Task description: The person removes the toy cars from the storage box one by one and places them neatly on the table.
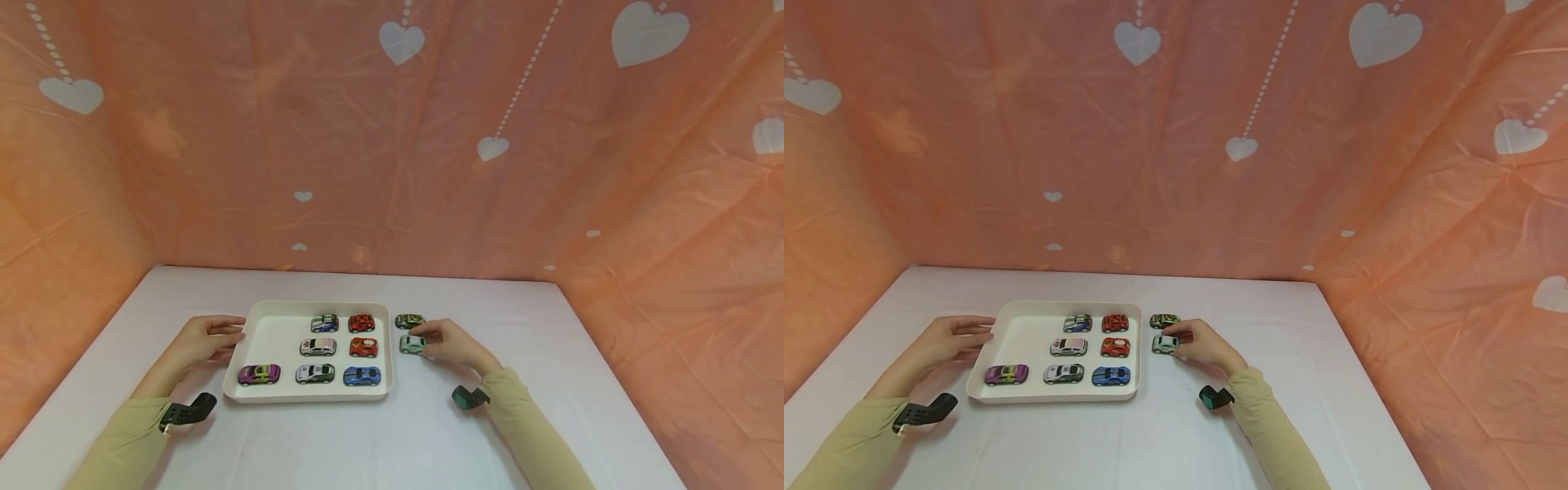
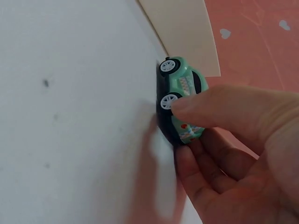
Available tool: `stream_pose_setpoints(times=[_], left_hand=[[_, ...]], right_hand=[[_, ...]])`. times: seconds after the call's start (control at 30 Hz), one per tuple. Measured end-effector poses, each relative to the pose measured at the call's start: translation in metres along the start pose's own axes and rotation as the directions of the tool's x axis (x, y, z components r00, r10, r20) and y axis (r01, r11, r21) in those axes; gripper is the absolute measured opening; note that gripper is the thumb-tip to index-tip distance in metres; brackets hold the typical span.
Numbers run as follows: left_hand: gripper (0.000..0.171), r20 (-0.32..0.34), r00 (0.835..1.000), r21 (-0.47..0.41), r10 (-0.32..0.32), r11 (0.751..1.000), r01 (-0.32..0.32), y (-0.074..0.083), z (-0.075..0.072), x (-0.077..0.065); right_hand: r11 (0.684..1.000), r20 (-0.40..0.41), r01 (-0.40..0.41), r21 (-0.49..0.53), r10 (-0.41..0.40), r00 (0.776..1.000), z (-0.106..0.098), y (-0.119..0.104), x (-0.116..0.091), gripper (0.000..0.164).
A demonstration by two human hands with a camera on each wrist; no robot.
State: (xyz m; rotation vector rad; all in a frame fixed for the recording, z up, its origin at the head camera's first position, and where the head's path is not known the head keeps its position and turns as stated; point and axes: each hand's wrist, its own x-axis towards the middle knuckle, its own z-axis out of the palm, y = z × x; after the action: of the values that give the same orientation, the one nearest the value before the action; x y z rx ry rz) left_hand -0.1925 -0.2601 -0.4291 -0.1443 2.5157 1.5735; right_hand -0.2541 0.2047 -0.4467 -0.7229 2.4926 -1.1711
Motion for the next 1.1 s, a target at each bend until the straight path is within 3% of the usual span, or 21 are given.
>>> stream_pose_setpoints(times=[0.33, 0.77, 1.1], left_hand=[[0.048, 0.000, 1.000, -0.011, -0.006, 1.000, 0.006, -0.002, 0.001, 0.001], [0.050, -0.002, 1.000, -0.012, -0.020, 1.000, 0.020, -0.002, 0.001, 0.000], [0.050, -0.004, 1.000, -0.010, -0.009, 1.000, 0.009, -0.003, 0.001, 0.001]], right_hand=[[0.999, -0.003, 0.011, -0.037, -0.011, 1.000, 0.001, -0.002, 0.000, 0.043], [1.000, 0.001, 0.024, -0.010, -0.024, 1.000, 0.000, -0.002, -0.002, 0.046], [0.992, -0.012, 0.117, 0.035, -0.117, 0.993, -0.008, -0.014, -0.004, 0.043]])
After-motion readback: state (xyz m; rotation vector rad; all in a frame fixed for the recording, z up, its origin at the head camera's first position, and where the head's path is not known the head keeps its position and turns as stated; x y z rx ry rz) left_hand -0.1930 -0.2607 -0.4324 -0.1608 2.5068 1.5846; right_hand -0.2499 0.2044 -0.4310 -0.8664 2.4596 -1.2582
